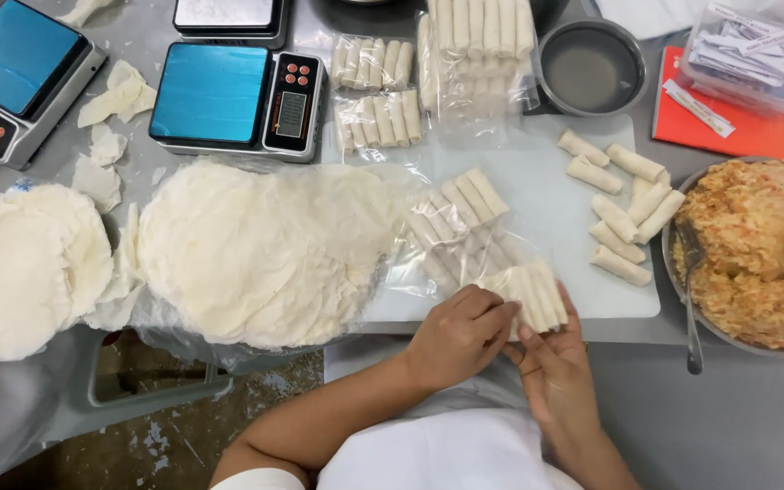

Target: The person places several spring rolls into a plastic bag, uses a digital scale to check the weight, and rolls dough with filling on a table.

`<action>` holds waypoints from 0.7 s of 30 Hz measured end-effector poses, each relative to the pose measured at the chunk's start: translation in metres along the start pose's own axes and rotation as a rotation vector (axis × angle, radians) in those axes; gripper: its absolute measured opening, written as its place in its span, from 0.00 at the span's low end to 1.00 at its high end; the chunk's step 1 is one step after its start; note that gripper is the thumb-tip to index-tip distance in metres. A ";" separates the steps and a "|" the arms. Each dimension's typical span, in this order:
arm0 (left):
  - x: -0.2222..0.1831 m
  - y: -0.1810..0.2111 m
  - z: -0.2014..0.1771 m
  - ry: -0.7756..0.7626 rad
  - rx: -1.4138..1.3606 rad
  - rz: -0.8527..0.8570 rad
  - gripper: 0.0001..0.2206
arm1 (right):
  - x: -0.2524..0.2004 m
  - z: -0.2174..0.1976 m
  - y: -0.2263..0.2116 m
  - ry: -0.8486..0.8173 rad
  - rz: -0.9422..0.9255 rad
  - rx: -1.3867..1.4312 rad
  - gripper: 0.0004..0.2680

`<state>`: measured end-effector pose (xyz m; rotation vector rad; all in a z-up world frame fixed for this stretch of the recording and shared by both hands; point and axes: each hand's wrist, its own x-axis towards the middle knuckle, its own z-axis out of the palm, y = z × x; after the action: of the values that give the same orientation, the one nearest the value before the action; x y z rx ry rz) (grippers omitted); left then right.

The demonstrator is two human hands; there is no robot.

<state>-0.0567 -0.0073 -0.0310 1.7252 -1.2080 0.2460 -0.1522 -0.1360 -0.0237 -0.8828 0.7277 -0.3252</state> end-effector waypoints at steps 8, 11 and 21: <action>-0.005 0.003 0.003 -0.055 -0.093 -0.055 0.08 | -0.009 -0.011 0.014 0.049 -0.048 0.096 0.30; -0.011 0.002 0.010 -0.054 -0.118 -0.044 0.09 | -0.007 -0.026 0.018 -0.026 0.055 -0.026 0.29; -0.010 0.010 0.005 -0.042 -0.100 -0.037 0.07 | -0.004 -0.033 0.018 -0.111 0.081 0.016 0.32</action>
<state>-0.0712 -0.0056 -0.0342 1.6709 -1.1978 0.1255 -0.1787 -0.1418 -0.0498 -0.8470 0.6549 -0.2079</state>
